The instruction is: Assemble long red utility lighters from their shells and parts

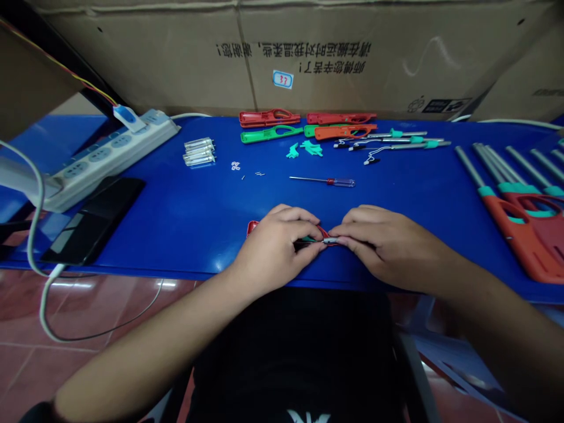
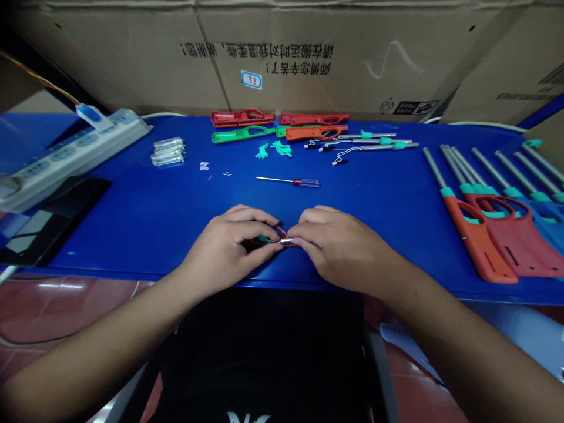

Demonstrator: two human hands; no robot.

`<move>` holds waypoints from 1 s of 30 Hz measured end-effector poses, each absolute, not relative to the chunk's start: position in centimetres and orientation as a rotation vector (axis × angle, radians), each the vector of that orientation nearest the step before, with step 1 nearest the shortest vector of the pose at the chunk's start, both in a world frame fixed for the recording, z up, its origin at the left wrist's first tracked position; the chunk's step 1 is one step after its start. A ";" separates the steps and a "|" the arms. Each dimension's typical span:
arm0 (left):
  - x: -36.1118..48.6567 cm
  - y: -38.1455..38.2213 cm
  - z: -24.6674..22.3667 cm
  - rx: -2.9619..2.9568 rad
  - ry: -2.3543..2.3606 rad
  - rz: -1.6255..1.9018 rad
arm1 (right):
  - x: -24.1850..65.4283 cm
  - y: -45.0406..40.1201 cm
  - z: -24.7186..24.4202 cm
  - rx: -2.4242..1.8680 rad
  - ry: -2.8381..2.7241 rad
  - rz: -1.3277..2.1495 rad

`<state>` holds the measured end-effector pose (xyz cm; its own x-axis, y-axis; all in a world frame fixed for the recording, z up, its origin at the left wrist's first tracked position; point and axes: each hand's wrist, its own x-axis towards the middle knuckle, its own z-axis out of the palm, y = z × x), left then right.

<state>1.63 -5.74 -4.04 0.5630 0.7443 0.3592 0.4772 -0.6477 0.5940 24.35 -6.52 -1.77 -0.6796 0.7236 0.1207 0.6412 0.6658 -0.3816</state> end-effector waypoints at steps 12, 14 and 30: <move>1.8 -5.8 -3.5 2.327 0.971 0.770 | 25.3 -6.6 -2.7 -1.081 -2.574 0.408; 1.8 -5.8 -3.5 2.336 0.971 0.771 | 25.3 -6.7 -2.9 -1.082 -2.566 0.391; 1.9 -5.8 -2.9 2.501 0.948 0.618 | 25.9 -7.3 -3.4 -1.112 -2.538 0.135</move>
